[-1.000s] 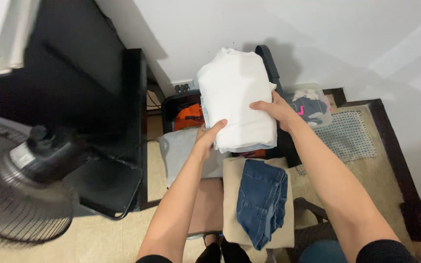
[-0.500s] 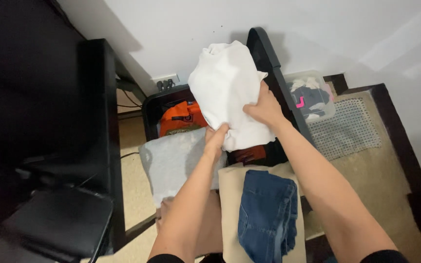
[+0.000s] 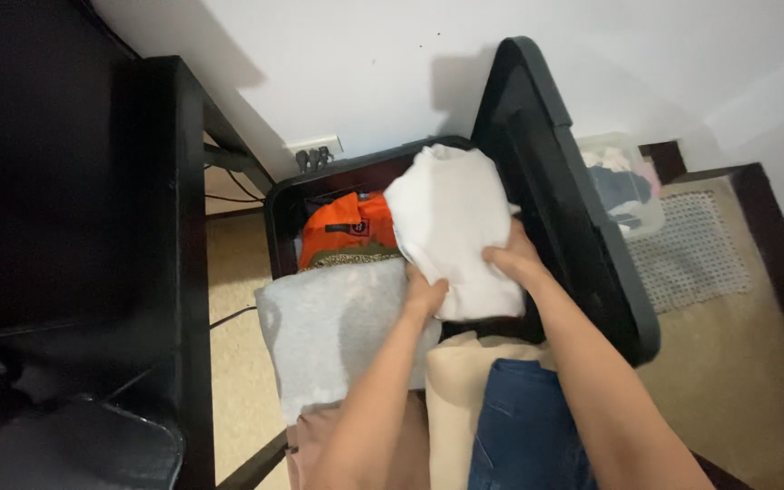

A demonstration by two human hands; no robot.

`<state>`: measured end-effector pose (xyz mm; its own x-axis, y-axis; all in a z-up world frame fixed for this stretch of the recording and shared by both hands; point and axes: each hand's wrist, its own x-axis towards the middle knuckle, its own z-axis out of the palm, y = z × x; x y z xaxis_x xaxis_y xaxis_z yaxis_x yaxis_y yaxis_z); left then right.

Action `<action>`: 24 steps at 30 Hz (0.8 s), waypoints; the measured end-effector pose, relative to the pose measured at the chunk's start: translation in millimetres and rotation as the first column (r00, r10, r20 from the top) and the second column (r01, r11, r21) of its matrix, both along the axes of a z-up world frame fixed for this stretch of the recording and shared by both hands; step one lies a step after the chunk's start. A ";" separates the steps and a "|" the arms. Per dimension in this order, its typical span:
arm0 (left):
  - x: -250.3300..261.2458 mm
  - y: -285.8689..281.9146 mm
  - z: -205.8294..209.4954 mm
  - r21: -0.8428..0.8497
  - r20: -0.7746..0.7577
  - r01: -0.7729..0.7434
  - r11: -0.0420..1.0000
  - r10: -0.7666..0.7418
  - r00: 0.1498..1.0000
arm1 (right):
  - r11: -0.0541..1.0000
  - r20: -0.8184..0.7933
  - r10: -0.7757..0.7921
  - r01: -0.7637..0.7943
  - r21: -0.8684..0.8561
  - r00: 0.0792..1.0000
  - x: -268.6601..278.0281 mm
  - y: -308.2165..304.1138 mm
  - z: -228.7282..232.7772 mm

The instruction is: Organizing folded clothes in a storage bin and then taking a shirt from a basket to fold it on a desk.

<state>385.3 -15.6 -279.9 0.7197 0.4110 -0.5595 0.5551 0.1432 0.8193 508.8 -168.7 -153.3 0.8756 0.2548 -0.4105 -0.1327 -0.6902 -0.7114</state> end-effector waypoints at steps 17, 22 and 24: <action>-6.1 -11.7 -2.6 0.304 -0.142 0.233 0.924 -0.198 0.970 | 0.780 0.106 0.412 -0.291 -0.554 0.905 -25.5 26.5 16.8; -14.8 0.1 32.1 0.330 -0.109 0.295 0.897 -0.274 0.956 | 0.667 -0.035 0.576 -0.495 -0.557 0.817 -18.3 29.2 -9.0; -18.8 -0.4 34.2 0.463 0.058 0.203 0.863 -0.258 0.964 | 0.684 -0.163 0.603 -0.611 -0.397 0.781 -8.8 23.2 -33.8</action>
